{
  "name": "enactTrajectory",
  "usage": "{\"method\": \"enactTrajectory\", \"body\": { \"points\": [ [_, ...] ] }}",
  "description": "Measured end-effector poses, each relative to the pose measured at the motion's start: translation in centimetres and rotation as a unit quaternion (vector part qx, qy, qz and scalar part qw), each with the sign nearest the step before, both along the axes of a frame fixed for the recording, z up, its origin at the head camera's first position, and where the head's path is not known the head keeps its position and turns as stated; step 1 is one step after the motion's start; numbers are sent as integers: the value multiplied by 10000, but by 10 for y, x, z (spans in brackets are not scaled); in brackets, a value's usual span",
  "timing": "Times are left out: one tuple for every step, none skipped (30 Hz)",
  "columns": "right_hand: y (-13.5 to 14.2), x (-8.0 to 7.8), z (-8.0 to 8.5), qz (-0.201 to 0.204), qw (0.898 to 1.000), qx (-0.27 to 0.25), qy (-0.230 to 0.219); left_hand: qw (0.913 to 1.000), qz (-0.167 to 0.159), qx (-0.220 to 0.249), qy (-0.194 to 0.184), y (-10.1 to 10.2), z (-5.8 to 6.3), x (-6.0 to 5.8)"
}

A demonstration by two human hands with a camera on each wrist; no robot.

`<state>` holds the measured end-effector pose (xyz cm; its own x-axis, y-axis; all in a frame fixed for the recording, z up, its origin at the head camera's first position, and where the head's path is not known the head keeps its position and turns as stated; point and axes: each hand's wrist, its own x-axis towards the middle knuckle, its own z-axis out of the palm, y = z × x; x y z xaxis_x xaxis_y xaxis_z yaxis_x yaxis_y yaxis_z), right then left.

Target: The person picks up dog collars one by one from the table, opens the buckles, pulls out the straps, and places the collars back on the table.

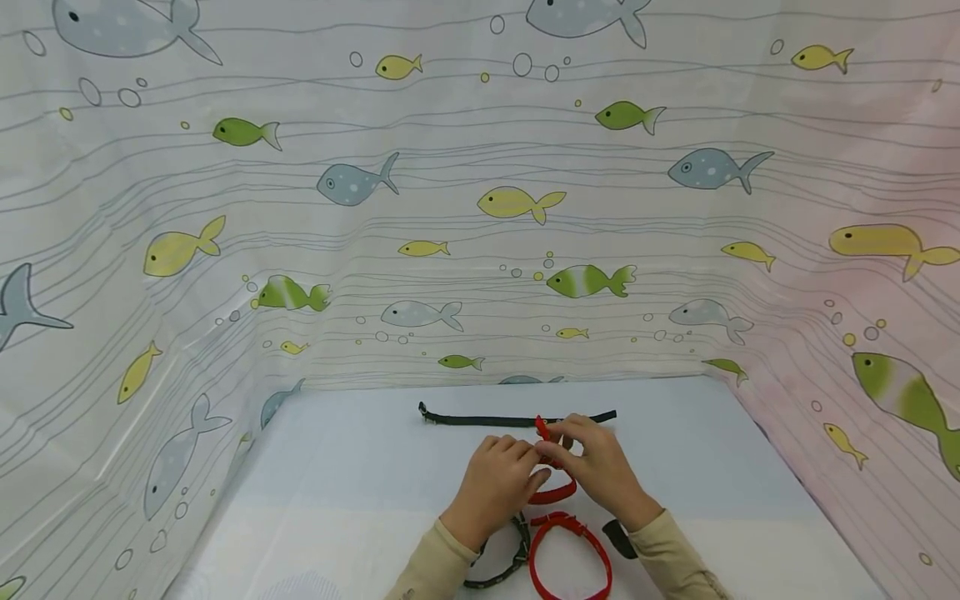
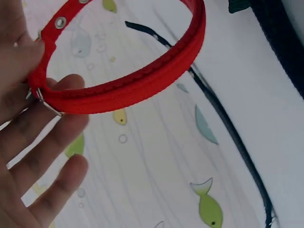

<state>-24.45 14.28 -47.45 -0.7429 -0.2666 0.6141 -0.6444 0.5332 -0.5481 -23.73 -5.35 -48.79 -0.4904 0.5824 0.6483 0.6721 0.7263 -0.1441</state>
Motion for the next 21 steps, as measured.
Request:
{"method": "enactTrajectory", "body": {
  "points": [
    [-1,1,0,-1,10000,18,-27,10000,9,-24,53,0,-1,-1],
    [-2,1,0,14,10000,38,-48,10000,18,-37,87,-1,-1,-1],
    [-3,2,-1,47,9999,64,-85,9999,8,-13,104,-1,-2,-2],
    [-3,2,-1,87,9998,94,-121,10000,-11,43,88,-2,-3,-4],
    [-4,3,-2,130,9997,131,-163,9999,-49,127,65,-4,-4,-5],
    [-4,3,-3,152,9995,191,-201,9997,-96,237,44,-5,-5,-6],
    [-3,3,-4,137,9992,261,-257,9992,-143,369,-3,-7,-6,-8],
    [-3,3,-5,117,9989,317,-327,9985,-189,520,-60,-8,-6,-9],
    [-1,3,-6,77,9984,365,-426,9973,-237,686,-135,-10,-7,-10],
    [0,3,-7,14,9977,399,-540,9958,-289,845,-188,-11,-7,-11],
    [2,3,-8,-60,9967,430,-681,9943,-336,985,-223,-12,-7,-12],
    [3,3,-9,-142,9955,459,-821,9926,-378,1112,-294,-14,-8,-13],
    [5,3,-9,-200,9941,460,-966,9910,-420,1221,-359,-15,-8,-13],
    [7,3,-10,-226,9928,422,-1096,9897,-450,1296,-406,-16,-8,-13],
    [8,2,-10,-244,9917,375,-1205,9887,-488,1353,-424,-16,-8,-13],
    [9,2,-10,-250,9907,328,-1293,9880,-522,1391,-413,-17,-8,-13],
    [10,1,-10,-234,9902,292,-1345,9877,-542,1409,-402,-17,-8,-13],
    [11,1,-9,-206,9901,255,-1365,9874,-559,1429,-385,-17,-7,-13],
    [12,1,-9,-169,9902,203,-1375,9873,-579,1442,-341,-17,-7,-13],
    [12,1,-8,-133,9902,148,-1380,9872,-599,1452,-290,-17,-7,-13],
    [13,1,-7,-93,9904,108,-1377,9869,-629,1467,-231,-17,-7,-13]
  ]
}}
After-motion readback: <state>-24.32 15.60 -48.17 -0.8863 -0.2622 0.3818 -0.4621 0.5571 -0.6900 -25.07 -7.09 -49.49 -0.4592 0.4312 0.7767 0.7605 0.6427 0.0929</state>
